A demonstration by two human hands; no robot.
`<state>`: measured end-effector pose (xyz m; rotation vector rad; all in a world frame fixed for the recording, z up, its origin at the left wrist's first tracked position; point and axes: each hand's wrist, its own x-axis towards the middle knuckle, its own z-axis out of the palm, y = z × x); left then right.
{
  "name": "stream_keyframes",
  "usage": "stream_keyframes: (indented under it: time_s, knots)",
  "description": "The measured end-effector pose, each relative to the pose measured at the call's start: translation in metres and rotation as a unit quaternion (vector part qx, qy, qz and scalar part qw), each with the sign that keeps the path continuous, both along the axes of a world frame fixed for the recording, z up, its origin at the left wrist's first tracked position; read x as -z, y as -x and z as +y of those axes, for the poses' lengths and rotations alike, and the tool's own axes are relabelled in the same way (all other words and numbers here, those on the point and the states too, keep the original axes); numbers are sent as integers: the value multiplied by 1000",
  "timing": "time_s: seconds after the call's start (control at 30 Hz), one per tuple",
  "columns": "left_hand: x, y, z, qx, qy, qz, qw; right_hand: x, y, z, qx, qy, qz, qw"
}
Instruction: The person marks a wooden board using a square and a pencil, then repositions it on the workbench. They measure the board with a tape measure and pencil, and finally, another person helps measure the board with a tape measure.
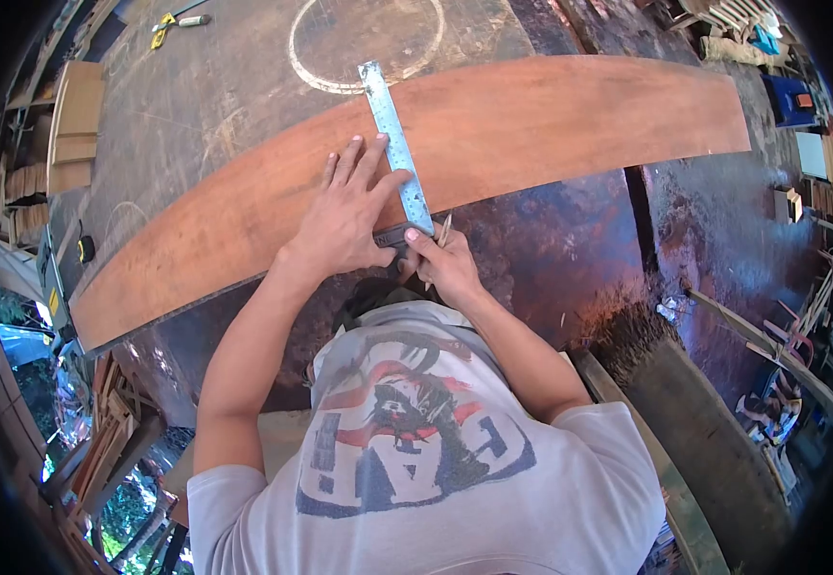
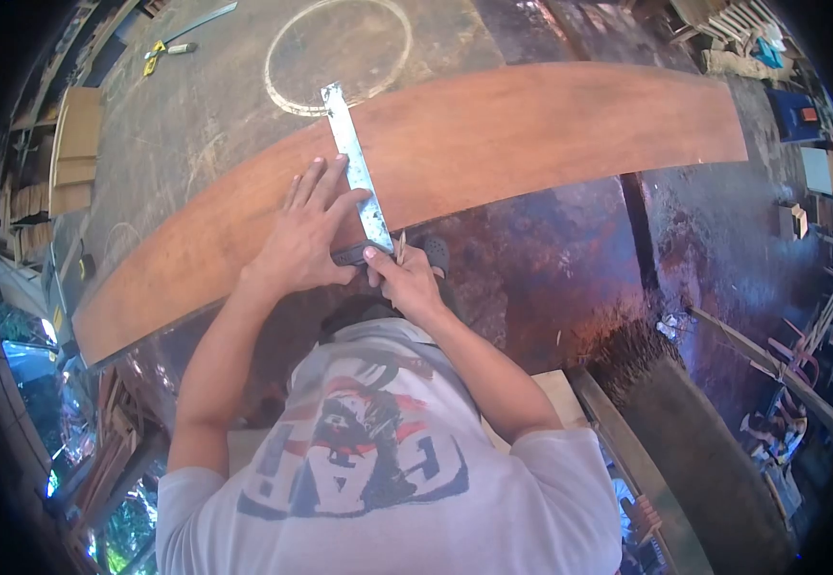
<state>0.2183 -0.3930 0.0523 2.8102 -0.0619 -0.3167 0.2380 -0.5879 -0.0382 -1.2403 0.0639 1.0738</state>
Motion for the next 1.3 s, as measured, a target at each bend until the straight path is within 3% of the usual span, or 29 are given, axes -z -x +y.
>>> stream_keyframes:
  time_s: [0.87,0.97,1.03,1.13,1.17,1.3]
  knots:
    - [4,0,4,11,-3,-14,1000,-2,0,2,3,4,0,1000]
    - [-6,-3,0,-5,-15,16,1000,-9,-11,-7,-68,113,-107,985]
    - [-11,-6,-1,-6,-37,30,999,-8,-20,-28,-44,150,-240,958]
    - [-13,-11,-4,-5,-79,52,996,-55,-49,-51,84,94,-281,951]
    - [-13,-12,-4,-4,-91,54,994,-66,-60,-49,122,49,-399,907]
    - [-18,-23,-8,3,-143,80,986,-67,-113,-49,39,21,-439,898]
